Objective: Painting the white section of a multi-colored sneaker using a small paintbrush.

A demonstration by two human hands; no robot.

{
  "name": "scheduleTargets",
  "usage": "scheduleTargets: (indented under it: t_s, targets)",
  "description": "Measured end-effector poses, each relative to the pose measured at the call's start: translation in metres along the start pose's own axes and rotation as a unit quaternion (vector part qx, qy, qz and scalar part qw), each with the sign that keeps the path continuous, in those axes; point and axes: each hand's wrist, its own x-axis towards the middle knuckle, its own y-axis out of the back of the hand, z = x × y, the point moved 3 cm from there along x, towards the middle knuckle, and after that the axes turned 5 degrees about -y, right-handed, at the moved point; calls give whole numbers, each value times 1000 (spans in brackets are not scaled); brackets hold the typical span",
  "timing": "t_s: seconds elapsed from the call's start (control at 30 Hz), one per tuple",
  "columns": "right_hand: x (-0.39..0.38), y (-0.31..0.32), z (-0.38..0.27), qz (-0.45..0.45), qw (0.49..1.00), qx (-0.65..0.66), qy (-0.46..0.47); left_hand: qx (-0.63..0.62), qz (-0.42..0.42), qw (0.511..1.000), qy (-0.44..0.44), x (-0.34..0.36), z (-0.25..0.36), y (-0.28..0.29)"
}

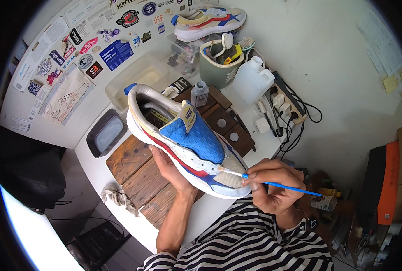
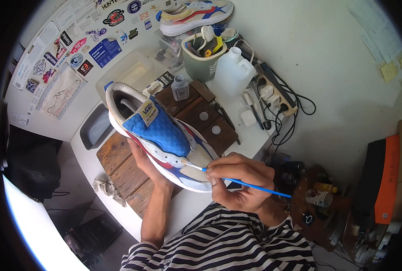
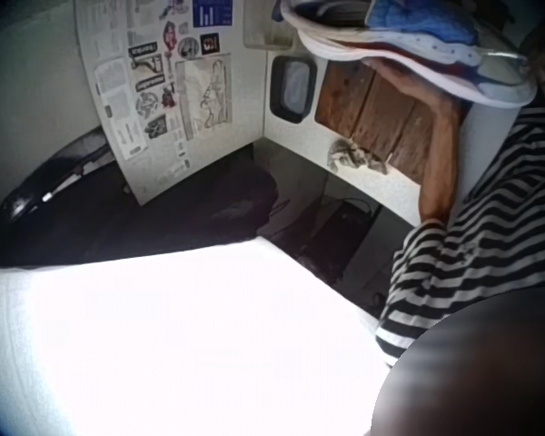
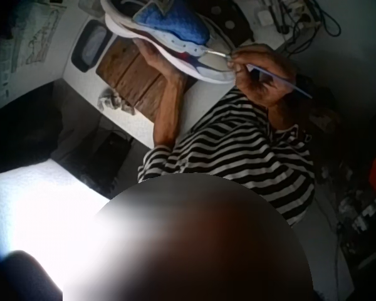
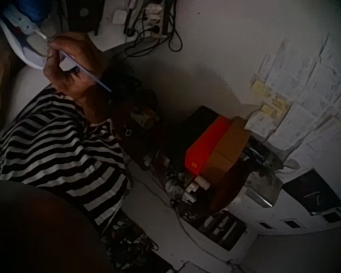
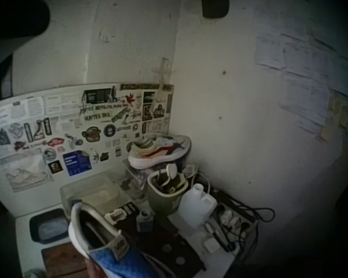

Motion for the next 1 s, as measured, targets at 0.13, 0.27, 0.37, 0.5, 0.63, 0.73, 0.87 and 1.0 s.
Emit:
scheduleTargets:
  t_s: [0.13,0.27,0.37,0.5,0.63,0.73,0.87,1.0]
  targets:
    - [0,1,4,-7,1000,-8,-5,11,1,1000,5,1,1,1]
    - [-2,3,4,-2,1000,1,-4,12,-19,1000,9,1,0,2]
    - [0,0,3,-1,1000,-7,-3,15,-18,1000,11,2,0,4]
    - [-3,4,5,-4,1000,2,-1,25,-6,1000,5,-1,2,-3]
    - [-2,1,1,-2,1000,8,10,21,-12,1000,15,-2,2,-4]
    - [-1,0,4,-18,1000,-2,11,12,-18,1000,6,0,0,-3]
    - [-3,4,6,-5,1000,-5,15,24,-18,1000,7,0,1,-3]
    - [0,-3,0,-12,1000,-3,23,23,-11,1000,15,-1,2,-6]
